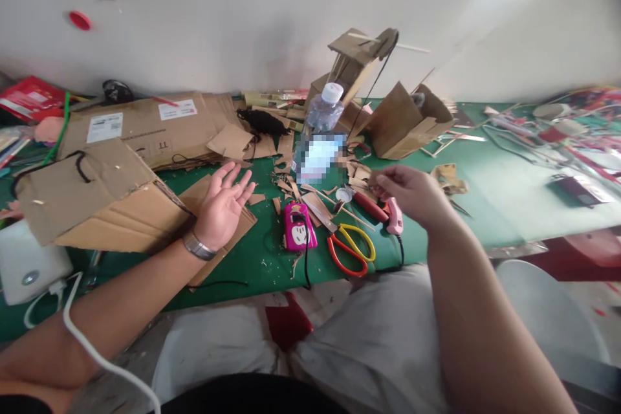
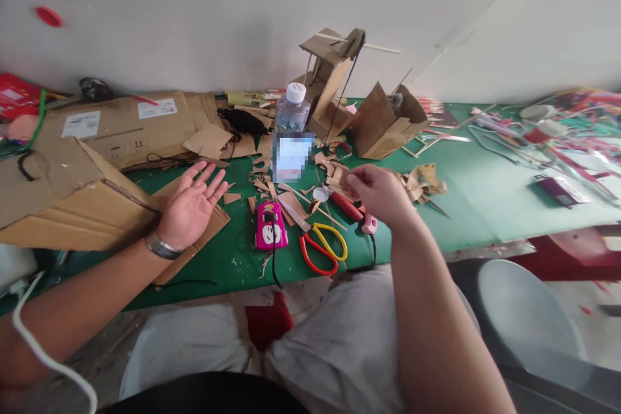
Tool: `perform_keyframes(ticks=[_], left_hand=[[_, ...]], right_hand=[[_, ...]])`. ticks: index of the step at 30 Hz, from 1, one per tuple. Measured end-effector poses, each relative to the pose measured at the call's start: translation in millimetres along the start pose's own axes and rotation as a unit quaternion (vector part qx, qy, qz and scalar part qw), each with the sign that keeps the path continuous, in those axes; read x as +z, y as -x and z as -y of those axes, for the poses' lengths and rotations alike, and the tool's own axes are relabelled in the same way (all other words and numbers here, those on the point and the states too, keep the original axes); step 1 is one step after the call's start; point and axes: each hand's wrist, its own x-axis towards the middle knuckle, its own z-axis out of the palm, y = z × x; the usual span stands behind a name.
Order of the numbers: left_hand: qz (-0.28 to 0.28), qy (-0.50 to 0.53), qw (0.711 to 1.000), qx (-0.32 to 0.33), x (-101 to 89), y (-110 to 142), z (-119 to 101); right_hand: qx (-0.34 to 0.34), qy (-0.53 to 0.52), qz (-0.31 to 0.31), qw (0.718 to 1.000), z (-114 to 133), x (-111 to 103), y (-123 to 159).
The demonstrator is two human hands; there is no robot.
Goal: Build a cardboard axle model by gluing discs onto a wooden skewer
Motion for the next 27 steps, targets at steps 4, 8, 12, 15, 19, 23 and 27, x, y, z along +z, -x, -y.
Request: perform_keyframes(ticks=[4, 8, 12, 15, 19, 23, 27], left_hand=[[0.022, -0.008, 1.000, -0.018, 1.5, 3, 1], [0.028, -0.015, 0.999, -0.030, 2.3, 5, 1], [0.031, -0.016, 0.999, -0.021, 2.7, 7, 2], [0.033, -0.006, 0.999, -0.020, 2.9, 8, 2], [0.036, 0.001, 0.999, -0.022, 2.6, 7, 2], [0.040, -0.002, 0.999, -0.027, 2.7, 8, 1], [0.046, -0.010, 0.999, -0.025, 3.8, 10, 1]], right_hand=[[-0.024, -0.026, 0.106, 0.994, 23, 28, 19], [-0.121, 0.049, 0.110, 0.985, 44, 44, 33], [-0.165, 0.185, 0.154, 0.956, 51, 61, 42], [-0.162, 0.215, 0.182, 0.946, 49, 75, 49], [-0.148, 0.246, 0.180, 0.941, 41, 83, 54], [-0.130, 0.269, 0.156, 0.941, 29, 79, 49], [-0.123, 0.272, 0.130, 0.945, 25, 75, 44]])
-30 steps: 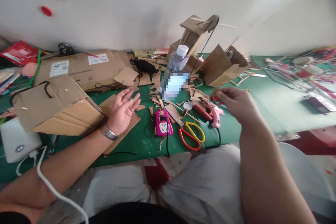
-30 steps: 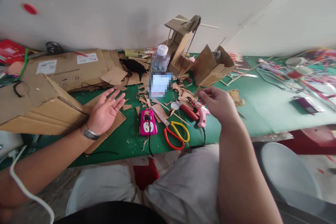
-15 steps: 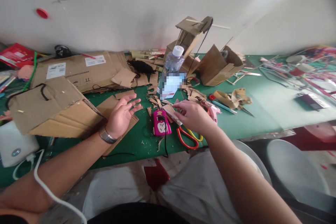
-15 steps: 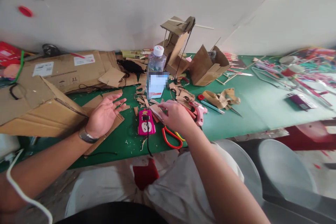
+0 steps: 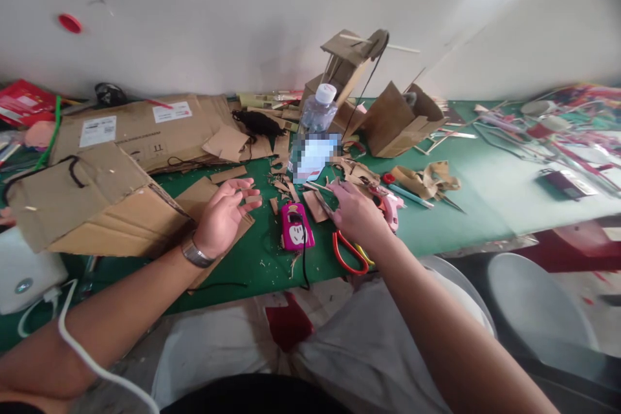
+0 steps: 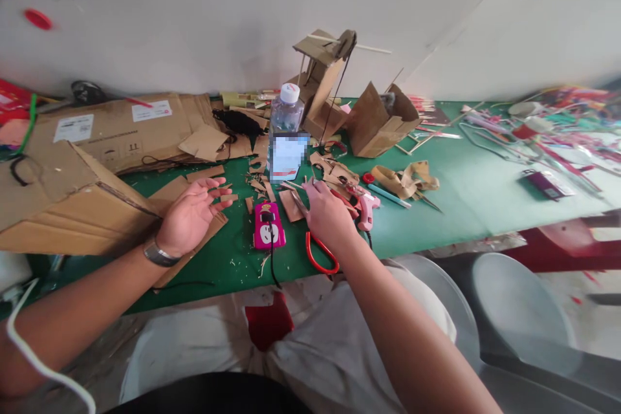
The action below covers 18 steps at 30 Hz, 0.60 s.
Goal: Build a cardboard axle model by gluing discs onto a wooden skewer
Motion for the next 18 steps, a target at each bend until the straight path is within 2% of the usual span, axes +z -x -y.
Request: perform_keyframes(ticks=[9, 13, 18], left_hand=[[-0.009, 0.013, 1.000, -0.021, 3.5, 1, -3], [-0.002, 0.015, 0.999, -0.028, 3.9, 1, -4], [0.021, 0.018, 0.999, -0.045, 4.0, 1, -4]], right_hand=[[-0.070, -0.030, -0.003, 0.997, 17, 8, 2], [-0.052, -0.030, -0.041, 0.997, 13, 6, 0], [-0.008, -0.053, -0.112, 0.992, 4, -6, -1]])
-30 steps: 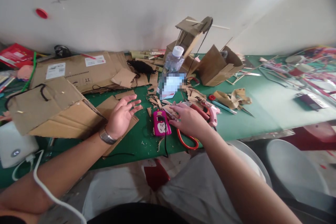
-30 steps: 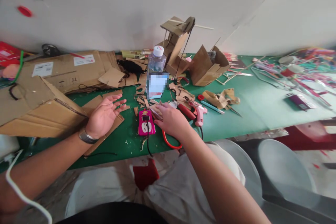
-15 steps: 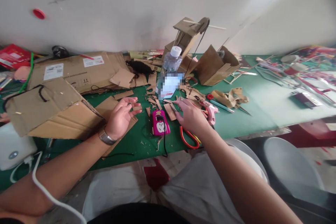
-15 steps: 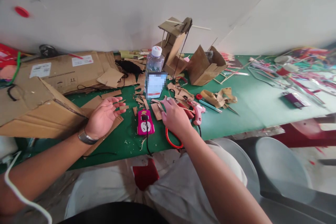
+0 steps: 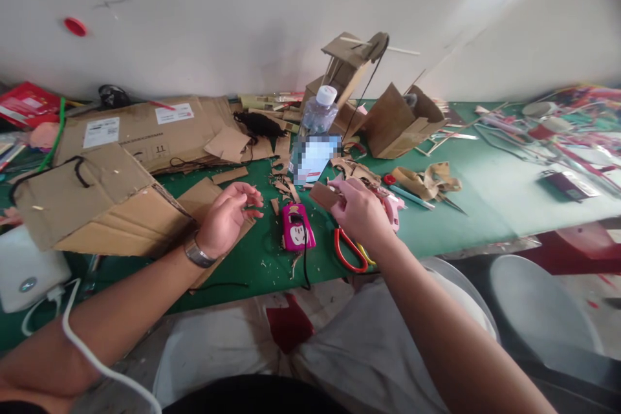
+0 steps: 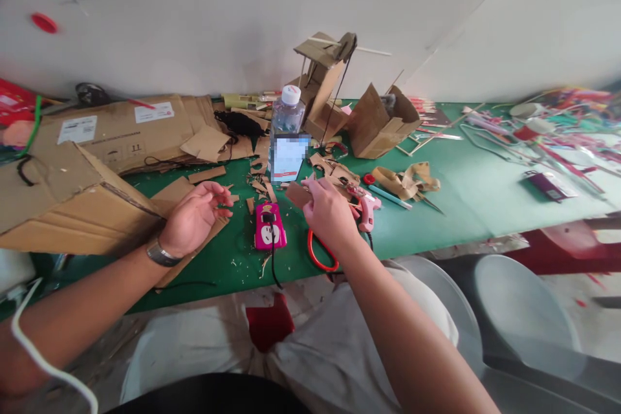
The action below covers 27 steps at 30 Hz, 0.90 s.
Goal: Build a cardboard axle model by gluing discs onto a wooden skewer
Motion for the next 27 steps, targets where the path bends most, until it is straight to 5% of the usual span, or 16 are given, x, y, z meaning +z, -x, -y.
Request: perform_keyframes(ticks=[5, 10, 15, 19, 23, 27], left_hand=[[0.055, -0.045, 0.997, -0.008, 3.4, 4, -1], [0.138, -0.100, 0.985, 0.001, 7.1, 9, -1], [0.200, -0.157, 0.967, -0.033, 7.1, 16, -2], [0.188, -0.182, 0.962, -0.079, 7.8, 19, -1], [0.125, -0.118, 0.984, -0.046, 8.0, 16, 1], [0.109, -0.077, 0.990, -0.043, 8.4, 15, 1]], right_hand=[[0.003, -0.109, -0.053, 0.993, 3, -11, 1], [-0.063, -0.352, -0.042, 0.933, 31, -17, 11], [-0.194, -0.315, 0.020, 0.929, 64, -17, 19], [-0.232, -0.293, -0.028, 0.927, 73, -15, 17], [-0.188, -0.293, -0.150, 0.925, 74, -18, 14], [-0.081, -0.370, -0.103, 0.920, 81, -13, 17]])
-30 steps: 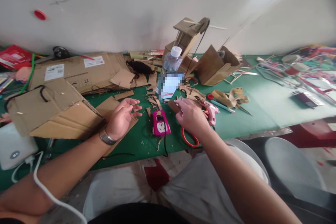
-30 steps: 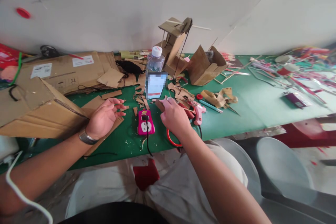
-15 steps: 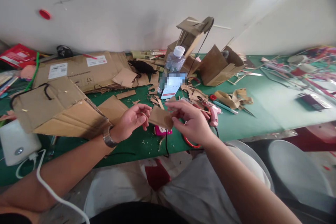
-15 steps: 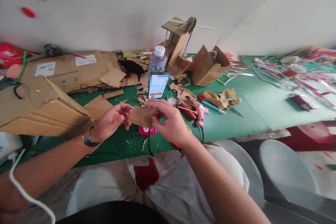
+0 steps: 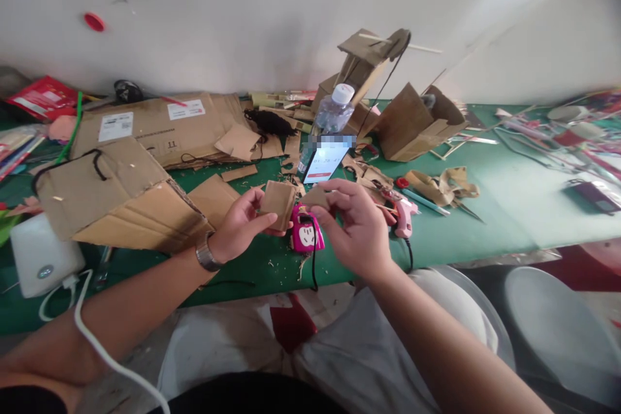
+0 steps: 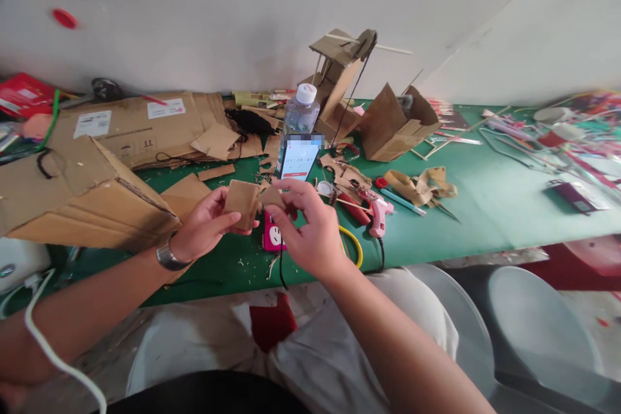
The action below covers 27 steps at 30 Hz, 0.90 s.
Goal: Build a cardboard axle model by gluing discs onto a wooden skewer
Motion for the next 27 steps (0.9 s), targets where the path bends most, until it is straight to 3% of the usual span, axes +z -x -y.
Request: perform_keyframes(ticks=[3, 9, 13, 19, 27], left_hand=[[0.013, -0.012, 1.000, 0.010, 1.9, 3, 0], [0.043, -0.096, 0.993, 0.062, 1.1, 9, -1], [0.044, -0.089, 0.992, 0.077, -0.3, 9, 0], [0.010, -0.093, 0.988, 0.124, 3.9, 8, 0], [0.008, -0.101, 0.987, 0.123, 6.0, 10, -4]], right_hand=[[0.061, -0.021, 0.042, 0.997, 1, 11, 4], [0.108, -0.011, 0.049, 0.993, 3, 16, 3], [0.129, -0.021, 0.057, 0.990, 4, 16, 2], [0.083, 0.007, 0.044, 0.996, 5, 19, 4], [-0.012, 0.041, 0.060, 0.997, 10, 19, 4]])
